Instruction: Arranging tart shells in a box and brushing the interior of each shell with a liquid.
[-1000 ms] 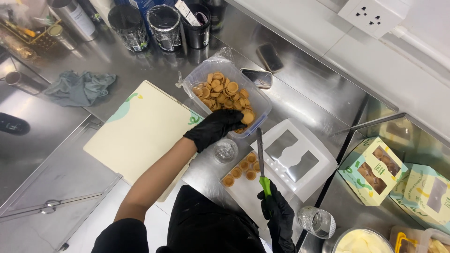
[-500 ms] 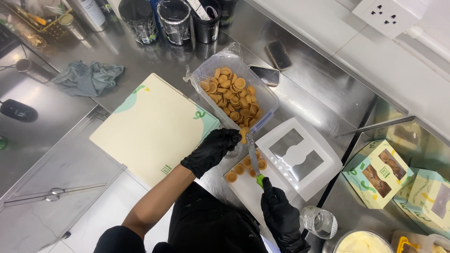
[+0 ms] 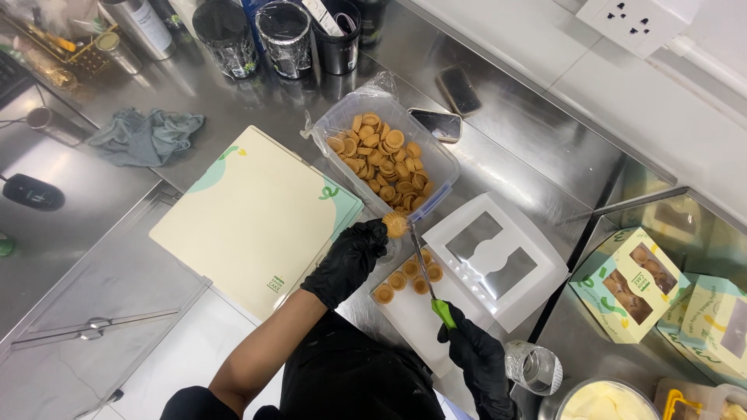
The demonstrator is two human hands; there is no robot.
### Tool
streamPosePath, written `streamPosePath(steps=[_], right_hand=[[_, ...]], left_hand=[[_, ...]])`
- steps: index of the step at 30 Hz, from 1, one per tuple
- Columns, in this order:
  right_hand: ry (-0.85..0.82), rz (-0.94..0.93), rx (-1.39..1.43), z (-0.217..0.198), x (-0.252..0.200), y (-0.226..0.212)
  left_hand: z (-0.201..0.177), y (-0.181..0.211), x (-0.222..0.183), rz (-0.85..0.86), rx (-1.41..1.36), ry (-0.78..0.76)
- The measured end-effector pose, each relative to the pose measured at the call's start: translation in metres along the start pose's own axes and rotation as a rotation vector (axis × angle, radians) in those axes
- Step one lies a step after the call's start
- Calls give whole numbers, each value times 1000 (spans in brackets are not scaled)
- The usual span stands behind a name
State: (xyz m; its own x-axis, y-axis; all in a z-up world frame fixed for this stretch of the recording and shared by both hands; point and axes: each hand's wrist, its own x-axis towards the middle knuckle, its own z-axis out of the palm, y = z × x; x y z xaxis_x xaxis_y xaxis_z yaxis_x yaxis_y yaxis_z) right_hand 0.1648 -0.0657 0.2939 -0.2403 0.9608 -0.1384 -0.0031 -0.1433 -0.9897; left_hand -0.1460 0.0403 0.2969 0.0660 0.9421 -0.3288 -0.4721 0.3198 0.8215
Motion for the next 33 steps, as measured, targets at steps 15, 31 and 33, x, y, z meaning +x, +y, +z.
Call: streamPosePath(steps=[15, 31, 33], right_hand=[[97, 460, 347, -14, 3, -24], [339, 409, 477, -37, -19, -31], [358, 406, 455, -34, -21, -31]], left_hand=[[13, -10, -7, -278, -557, 57], [-18, -197, -1, 906, 1797, -404], [-20, -209, 3, 889, 1881, -411]])
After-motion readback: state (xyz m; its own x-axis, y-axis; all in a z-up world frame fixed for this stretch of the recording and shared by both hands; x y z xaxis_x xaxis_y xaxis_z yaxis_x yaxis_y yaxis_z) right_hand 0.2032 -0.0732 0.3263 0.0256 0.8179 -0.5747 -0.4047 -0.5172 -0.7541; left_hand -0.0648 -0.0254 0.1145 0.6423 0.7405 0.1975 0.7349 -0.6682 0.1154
